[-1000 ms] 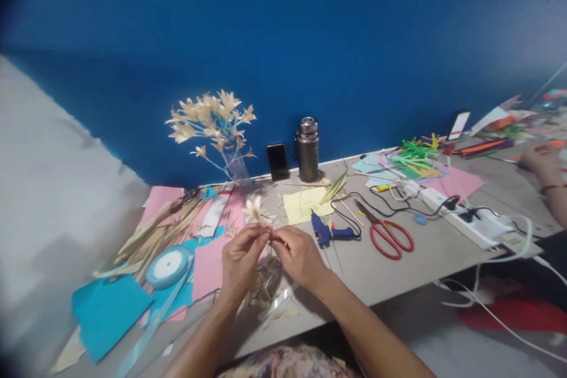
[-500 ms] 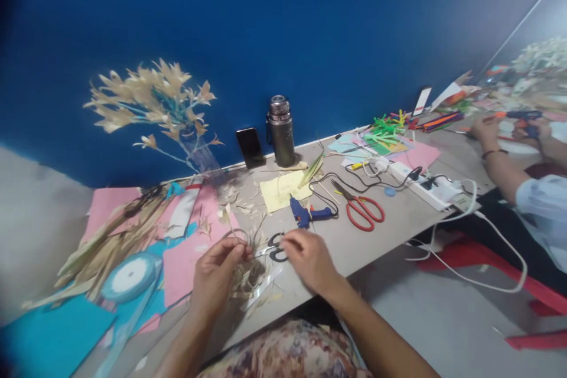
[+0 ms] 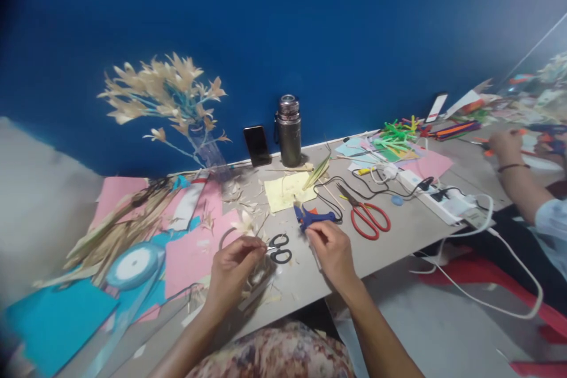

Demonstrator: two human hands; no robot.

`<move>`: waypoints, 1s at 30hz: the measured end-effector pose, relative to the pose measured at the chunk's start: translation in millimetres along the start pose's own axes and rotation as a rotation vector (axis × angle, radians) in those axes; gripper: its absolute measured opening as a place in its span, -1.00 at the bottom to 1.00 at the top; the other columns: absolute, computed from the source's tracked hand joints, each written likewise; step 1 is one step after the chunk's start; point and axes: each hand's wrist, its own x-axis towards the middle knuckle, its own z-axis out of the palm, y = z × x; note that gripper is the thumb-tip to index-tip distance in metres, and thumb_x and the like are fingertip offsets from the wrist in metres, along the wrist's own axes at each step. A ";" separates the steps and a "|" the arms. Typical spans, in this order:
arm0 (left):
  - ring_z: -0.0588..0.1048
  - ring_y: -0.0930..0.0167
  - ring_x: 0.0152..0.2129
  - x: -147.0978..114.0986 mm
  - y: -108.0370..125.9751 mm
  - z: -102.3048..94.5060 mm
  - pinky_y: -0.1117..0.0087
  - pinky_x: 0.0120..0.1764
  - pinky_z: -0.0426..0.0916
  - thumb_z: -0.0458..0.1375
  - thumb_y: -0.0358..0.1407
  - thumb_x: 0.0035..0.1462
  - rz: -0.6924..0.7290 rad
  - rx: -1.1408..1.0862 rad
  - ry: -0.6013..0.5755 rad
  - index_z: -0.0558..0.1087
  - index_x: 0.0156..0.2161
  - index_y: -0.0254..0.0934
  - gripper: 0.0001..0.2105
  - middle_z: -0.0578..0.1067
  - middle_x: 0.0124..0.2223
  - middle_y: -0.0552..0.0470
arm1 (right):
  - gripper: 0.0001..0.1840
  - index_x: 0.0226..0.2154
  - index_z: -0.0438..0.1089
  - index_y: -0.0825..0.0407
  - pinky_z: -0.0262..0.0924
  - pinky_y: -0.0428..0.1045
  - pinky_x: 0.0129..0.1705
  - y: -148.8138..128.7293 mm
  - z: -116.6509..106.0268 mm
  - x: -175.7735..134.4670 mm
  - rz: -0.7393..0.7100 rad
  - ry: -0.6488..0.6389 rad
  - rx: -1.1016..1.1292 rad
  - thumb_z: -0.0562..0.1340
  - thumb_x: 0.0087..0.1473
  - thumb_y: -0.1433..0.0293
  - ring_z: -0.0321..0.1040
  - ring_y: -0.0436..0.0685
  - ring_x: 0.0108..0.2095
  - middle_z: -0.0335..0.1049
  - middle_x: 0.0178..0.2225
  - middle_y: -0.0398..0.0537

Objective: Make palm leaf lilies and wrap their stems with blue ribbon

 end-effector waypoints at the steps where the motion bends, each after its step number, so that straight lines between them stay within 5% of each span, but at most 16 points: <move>1: 0.49 0.37 -0.41 -0.4 -0.6 0.3 0.40 -0.32 0.36 0.26 -0.29 0.07 0.032 0.037 0.015 0.56 -0.44 -0.28 -0.88 0.54 -0.40 -0.02 | -0.84 -0.39 0.49 -0.01 0.27 -0.02 -0.32 -9.0 5.3 -0.2 -0.021 -0.023 0.079 0.24 0.18 0.33 0.42 0.13 -0.38 0.50 -0.39 -0.06; 7: 0.42 0.36 -0.45 -6.3 2.0 -6.7 0.39 -0.37 0.31 0.20 -0.22 0.17 0.150 0.112 0.059 0.56 -0.48 -0.25 -0.76 0.45 -0.49 0.03 | -0.75 -0.47 0.47 0.01 0.26 -0.06 -0.34 -51.9 43.5 -5.8 -0.190 -0.171 0.293 0.21 0.23 0.35 0.38 0.07 -0.42 0.46 -0.45 -0.10; 13: 0.40 0.40 -0.47 -12.9 14.7 -20.0 0.41 -0.36 0.29 0.20 -0.29 0.17 0.220 0.143 0.135 0.50 -0.53 -0.25 -0.76 0.43 -0.47 0.04 | -0.78 -0.40 0.52 0.02 0.28 -0.07 -0.36 -69.3 56.7 -4.5 -0.210 -0.238 0.308 0.23 0.24 0.35 0.40 0.07 -0.42 0.48 -0.43 -0.07; 30: 0.46 0.37 -0.39 -19.2 -3.3 -29.8 0.39 -0.32 0.32 0.18 -0.31 0.21 0.306 0.201 0.188 0.57 -0.40 -0.25 -0.82 0.50 -0.36 -0.04 | -0.81 -0.45 0.47 0.01 0.28 -0.08 -0.40 -70.4 77.1 -11.9 -0.212 -0.221 0.280 0.23 0.19 0.41 0.38 0.08 -0.44 0.40 -0.45 -0.09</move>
